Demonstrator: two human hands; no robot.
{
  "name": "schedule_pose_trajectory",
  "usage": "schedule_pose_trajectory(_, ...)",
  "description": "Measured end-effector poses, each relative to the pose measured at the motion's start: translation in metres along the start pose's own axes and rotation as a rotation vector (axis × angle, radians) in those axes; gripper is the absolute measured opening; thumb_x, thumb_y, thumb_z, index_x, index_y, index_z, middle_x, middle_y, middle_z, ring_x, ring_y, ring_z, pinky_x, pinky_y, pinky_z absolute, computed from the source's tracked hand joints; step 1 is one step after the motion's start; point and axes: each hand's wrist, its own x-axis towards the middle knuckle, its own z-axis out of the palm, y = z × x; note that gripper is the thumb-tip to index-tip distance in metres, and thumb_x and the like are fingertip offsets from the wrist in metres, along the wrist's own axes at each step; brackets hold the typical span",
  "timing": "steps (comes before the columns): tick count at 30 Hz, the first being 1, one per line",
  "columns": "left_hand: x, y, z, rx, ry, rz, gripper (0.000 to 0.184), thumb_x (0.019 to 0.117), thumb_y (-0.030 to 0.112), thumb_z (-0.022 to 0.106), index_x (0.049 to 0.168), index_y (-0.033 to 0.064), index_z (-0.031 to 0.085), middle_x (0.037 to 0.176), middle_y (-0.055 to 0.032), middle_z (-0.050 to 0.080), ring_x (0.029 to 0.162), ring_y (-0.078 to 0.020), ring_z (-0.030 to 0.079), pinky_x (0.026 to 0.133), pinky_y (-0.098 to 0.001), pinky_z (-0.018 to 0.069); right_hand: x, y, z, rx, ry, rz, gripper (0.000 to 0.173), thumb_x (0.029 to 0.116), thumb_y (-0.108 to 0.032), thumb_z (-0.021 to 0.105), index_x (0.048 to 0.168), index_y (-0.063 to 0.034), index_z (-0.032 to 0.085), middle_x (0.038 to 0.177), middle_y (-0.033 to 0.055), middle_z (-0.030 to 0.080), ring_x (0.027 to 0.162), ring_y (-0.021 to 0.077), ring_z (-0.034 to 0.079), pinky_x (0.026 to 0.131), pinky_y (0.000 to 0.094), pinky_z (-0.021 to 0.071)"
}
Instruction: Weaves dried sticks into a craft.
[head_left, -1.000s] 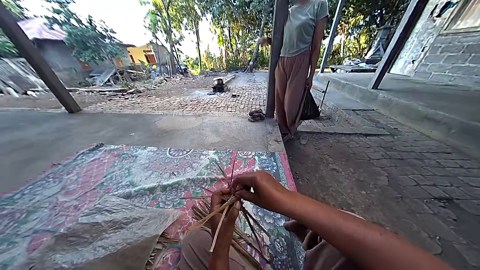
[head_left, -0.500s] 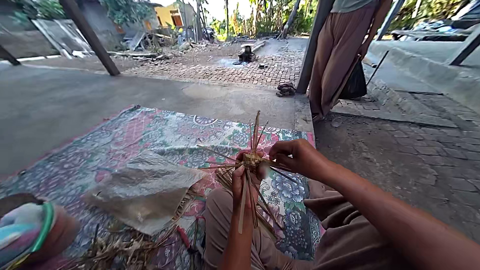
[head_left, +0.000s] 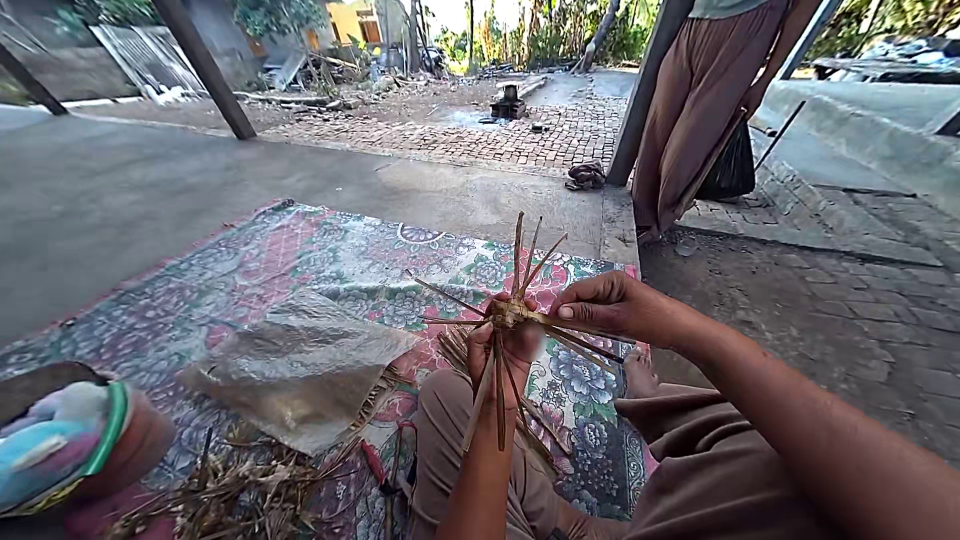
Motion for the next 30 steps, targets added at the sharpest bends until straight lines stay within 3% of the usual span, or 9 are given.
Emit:
schedule_pose_trajectory(3, 0.0, 0.0, 0.002, 0.049, 0.05, 0.036, 0.033, 0.094, 0.026, 0.061, 0.122, 0.0096, 0.065, 0.112, -0.0205, 0.069, 0.077, -0.022, 0.07, 0.064, -0.0284, 0.0577, -0.001, -0.001, 0.001, -0.132, 0.112, 0.017, 0.011, 0.1006, -0.01, 0.064, 0.103, -0.0049, 0.073, 0.082, -0.0013, 0.07, 0.072, 0.0019, 0.062, 0.067, 0.0183, 0.0515)
schedule_pose_trajectory(5, 0.002, -0.001, 0.007, 0.146, 0.132, 0.129, 0.031, 0.0987, 0.023, 0.05, 0.123, 0.0088, 0.062, 0.11, -0.021, 0.069, 0.077, -0.023, 0.07, 0.064, -0.0296, 0.0587, -0.001, 0.0, -0.001, -0.342, 0.233, -0.046, 0.009, 0.096, -0.005, 0.067, 0.102, -0.0041, 0.074, 0.091, 0.0028, 0.07, 0.083, 0.0087, 0.065, 0.078, 0.0278, 0.0559)
schedule_pose_trajectory(7, 0.002, -0.002, 0.005, 0.247, 0.149, 0.218, 0.033, 0.1028, 0.023, 0.044, 0.128, 0.0089, 0.059, 0.112, -0.0205, 0.069, 0.081, -0.0236, 0.071, 0.069, -0.0315, 0.0602, -0.001, 0.001, -0.003, -0.501, 0.303, -0.061, 0.008, 0.0935, -0.003, 0.069, 0.097, -0.0056, 0.075, 0.092, 0.0045, 0.07, 0.085, 0.0137, 0.065, 0.079, 0.0352, 0.0552)
schedule_pose_trajectory(9, 0.004, -0.002, 0.004, 0.255, 0.141, 0.269, 0.032, 0.1028, 0.024, 0.047, 0.129, 0.0099, 0.06, 0.112, -0.0199, 0.069, 0.082, -0.0242, 0.072, 0.071, -0.0334, 0.0613, -0.001, 0.002, -0.004, -0.55, 0.259, 0.055, 0.008, 0.0972, -0.008, 0.068, 0.096, -0.0078, 0.076, 0.088, 0.0031, 0.072, 0.081, 0.0124, 0.066, 0.077, 0.0368, 0.0553)
schedule_pose_trajectory(12, 0.004, -0.003, 0.004, 0.207, 0.124, 0.266, 0.032, 0.1004, 0.03, 0.057, 0.126, 0.0115, 0.061, 0.11, -0.0196, 0.07, 0.08, -0.0239, 0.072, 0.07, -0.0337, 0.0613, 0.001, 0.009, -0.005, -0.547, 0.07, 0.247, 0.023, 0.106, -0.02, 0.057, 0.108, -0.0074, 0.077, 0.1, 0.0073, 0.075, 0.093, 0.0177, 0.069, 0.089, 0.0457, 0.0534)
schedule_pose_trajectory(18, 0.004, -0.005, 0.003, 0.046, 0.058, 0.152, 0.026, 0.0941, 0.036, 0.067, 0.109, 0.014, 0.069, 0.108, -0.0159, 0.07, 0.071, -0.0197, 0.069, 0.062, -0.0283, 0.0569, 0.002, 0.016, 0.002, -0.36, 0.075, 0.03, 0.016, 0.0996, -0.02, 0.067, 0.1, -0.0076, 0.076, 0.1, 0.0016, 0.074, 0.09, 0.0043, 0.068, 0.084, 0.025, 0.0556)
schedule_pose_trajectory(21, 0.004, -0.004, 0.003, -0.036, 0.027, 0.139, 0.026, 0.0924, 0.034, 0.069, 0.107, 0.0126, 0.071, 0.107, -0.0161, 0.07, 0.069, -0.0187, 0.067, 0.059, -0.0265, 0.0553, 0.002, 0.013, 0.011, -0.419, 0.207, -0.07, 0.007, 0.0943, -0.014, 0.072, 0.098, -0.0081, 0.073, 0.095, 0.0014, 0.07, 0.088, 0.0081, 0.066, 0.081, 0.0284, 0.0563)
schedule_pose_trajectory(25, 0.005, -0.003, 0.005, -0.134, 0.019, 0.129, 0.026, 0.0939, 0.032, 0.066, 0.108, 0.0106, 0.069, 0.106, -0.0157, 0.07, 0.069, -0.0182, 0.068, 0.057, -0.0251, 0.0556, 0.0, 0.008, 0.013, -0.532, 0.277, -0.122, 0.013, 0.091, -0.01, 0.075, 0.104, -0.0093, 0.077, 0.107, 0.0031, 0.071, 0.103, 0.0144, 0.066, 0.092, 0.0377, 0.0549)
schedule_pose_trajectory(30, 0.006, -0.004, 0.005, -0.138, 0.004, 0.122, 0.024, 0.0955, 0.031, 0.065, 0.109, 0.0112, 0.068, 0.108, -0.0154, 0.069, 0.067, -0.0171, 0.067, 0.057, -0.0243, 0.0548, 0.0, 0.008, 0.012, -0.469, 0.178, -0.07, 0.006, 0.0945, -0.013, 0.072, 0.094, -0.0071, 0.076, 0.097, 0.0032, 0.073, 0.089, 0.0078, 0.068, 0.082, 0.0272, 0.0573)
